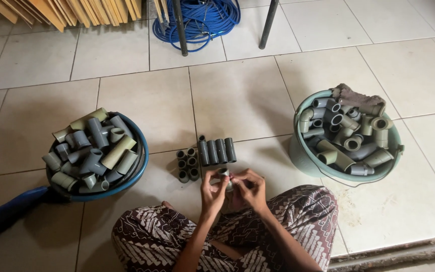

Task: The person sits on the floor and wipes small plastic pipe fittings with a pink cloth. They pick up fittings from a bucket, wipe them, and place them in a neat row on the floor.

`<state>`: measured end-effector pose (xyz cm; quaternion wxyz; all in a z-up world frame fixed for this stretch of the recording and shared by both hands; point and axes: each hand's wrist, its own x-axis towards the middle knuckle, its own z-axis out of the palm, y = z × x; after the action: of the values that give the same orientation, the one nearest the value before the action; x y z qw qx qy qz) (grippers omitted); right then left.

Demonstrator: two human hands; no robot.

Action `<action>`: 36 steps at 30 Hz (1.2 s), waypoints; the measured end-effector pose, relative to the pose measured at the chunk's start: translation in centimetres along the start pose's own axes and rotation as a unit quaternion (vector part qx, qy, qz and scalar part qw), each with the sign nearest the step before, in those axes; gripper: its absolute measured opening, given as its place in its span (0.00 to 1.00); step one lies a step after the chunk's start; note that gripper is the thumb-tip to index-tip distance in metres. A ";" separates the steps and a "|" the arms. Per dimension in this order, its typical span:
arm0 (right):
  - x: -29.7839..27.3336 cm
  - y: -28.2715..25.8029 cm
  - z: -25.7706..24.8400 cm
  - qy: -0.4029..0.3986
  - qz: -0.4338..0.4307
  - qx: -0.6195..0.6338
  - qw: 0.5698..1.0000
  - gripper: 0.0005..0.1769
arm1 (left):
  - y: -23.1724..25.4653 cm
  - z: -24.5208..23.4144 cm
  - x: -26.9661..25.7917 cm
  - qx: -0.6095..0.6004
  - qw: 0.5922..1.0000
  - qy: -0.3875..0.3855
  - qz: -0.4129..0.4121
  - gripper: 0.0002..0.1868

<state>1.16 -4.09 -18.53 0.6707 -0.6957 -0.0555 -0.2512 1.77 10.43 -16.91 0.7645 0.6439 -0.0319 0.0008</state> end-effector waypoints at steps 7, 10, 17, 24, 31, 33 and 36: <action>1.0 -1.6 0.0 0.007 -0.010 0.006 1.000 0.02 | -0.2 0.5 -0.3 0.006 1.000 -0.023 0.020 0.17; 0.3 -0.9 0.0 -0.030 0.002 -0.007 1.000 0.02 | -0.8 0.2 0.4 -0.002 0.999 0.033 -0.009 0.15; 1.4 -4.0 0.7 -0.045 0.042 0.045 0.997 0.06 | -0.4 0.3 0.8 0.010 0.995 0.048 -0.084 0.15; 1.0 -3.5 1.4 -0.031 0.054 0.024 0.998 0.12 | -0.5 0.1 0.7 0.077 0.982 -0.036 -0.170 0.36; 1.3 -2.8 0.2 -0.014 0.084 0.052 0.995 0.07 | 4.6 1.3 0.1 -0.012 0.976 -0.099 -0.194 0.44; 2.1 -3.6 0.3 -0.012 0.047 0.018 0.999 0.05 | -1.1 0.2 0.9 0.023 0.993 -0.050 -0.103 0.27; 1.9 -2.5 1.3 -0.034 -0.017 -0.033 0.999 0.03 | -0.7 0.7 1.3 -0.005 0.994 0.036 -0.100 0.21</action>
<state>2.18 -3.11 -15.43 0.6408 -0.7245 -0.0817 -0.2405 3.07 9.60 -17.45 0.7643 0.6398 0.0602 -0.0530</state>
